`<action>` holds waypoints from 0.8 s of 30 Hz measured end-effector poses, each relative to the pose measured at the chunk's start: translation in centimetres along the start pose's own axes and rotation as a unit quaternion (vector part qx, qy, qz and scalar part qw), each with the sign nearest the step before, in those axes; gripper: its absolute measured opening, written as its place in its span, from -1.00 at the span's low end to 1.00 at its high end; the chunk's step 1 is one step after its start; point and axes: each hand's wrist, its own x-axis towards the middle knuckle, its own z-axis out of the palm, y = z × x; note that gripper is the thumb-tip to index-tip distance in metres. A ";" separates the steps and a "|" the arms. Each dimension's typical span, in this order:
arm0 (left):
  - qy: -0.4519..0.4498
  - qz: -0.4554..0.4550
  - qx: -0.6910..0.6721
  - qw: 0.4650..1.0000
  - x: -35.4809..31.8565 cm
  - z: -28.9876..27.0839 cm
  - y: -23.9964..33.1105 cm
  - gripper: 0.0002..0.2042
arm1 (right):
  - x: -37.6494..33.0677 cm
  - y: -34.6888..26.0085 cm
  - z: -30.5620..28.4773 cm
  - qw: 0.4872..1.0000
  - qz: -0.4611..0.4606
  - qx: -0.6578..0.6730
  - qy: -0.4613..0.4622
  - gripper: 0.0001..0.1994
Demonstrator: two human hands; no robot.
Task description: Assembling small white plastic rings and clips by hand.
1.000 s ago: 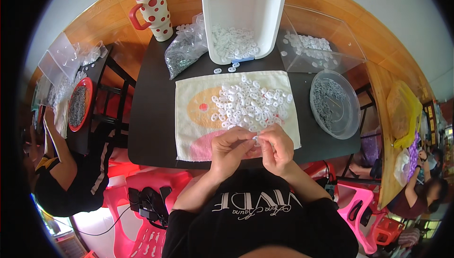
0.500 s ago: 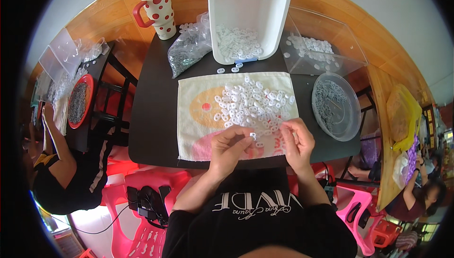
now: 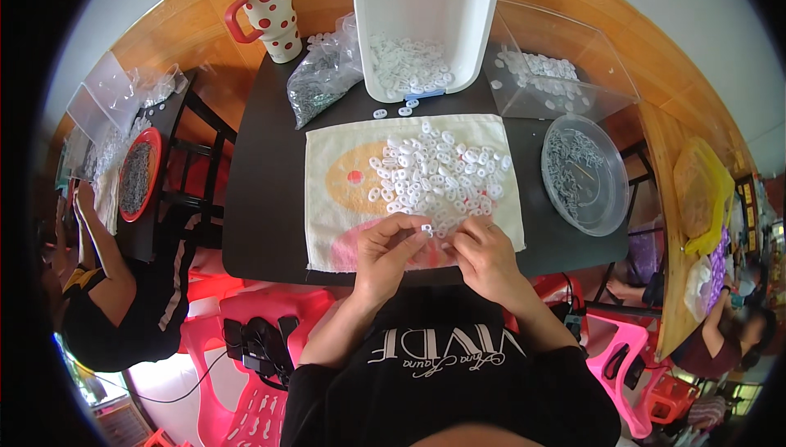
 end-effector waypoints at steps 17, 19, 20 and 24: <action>0.017 -0.014 -0.054 0.998 0.1 2.9 0.8 -0.76 | 1.2 -2.1 0.8 0.848 0.172 0.443 0.234 -0.87; 0.019 -0.015 -0.054 0.998 0.0 2.9 0.8 -0.76 | 1.2 -2.2 0.5 0.859 0.167 0.427 0.228 -0.87; 0.021 -0.014 -0.051 0.998 -0.1 2.8 0.8 -0.76 | 1.2 -2.3 0.5 0.859 0.167 0.427 0.227 -0.87; 0.020 -0.008 -0.050 0.999 -0.1 2.8 0.6 -0.76 | 1.1 -2.1 0.6 0.866 0.157 0.417 0.227 -0.88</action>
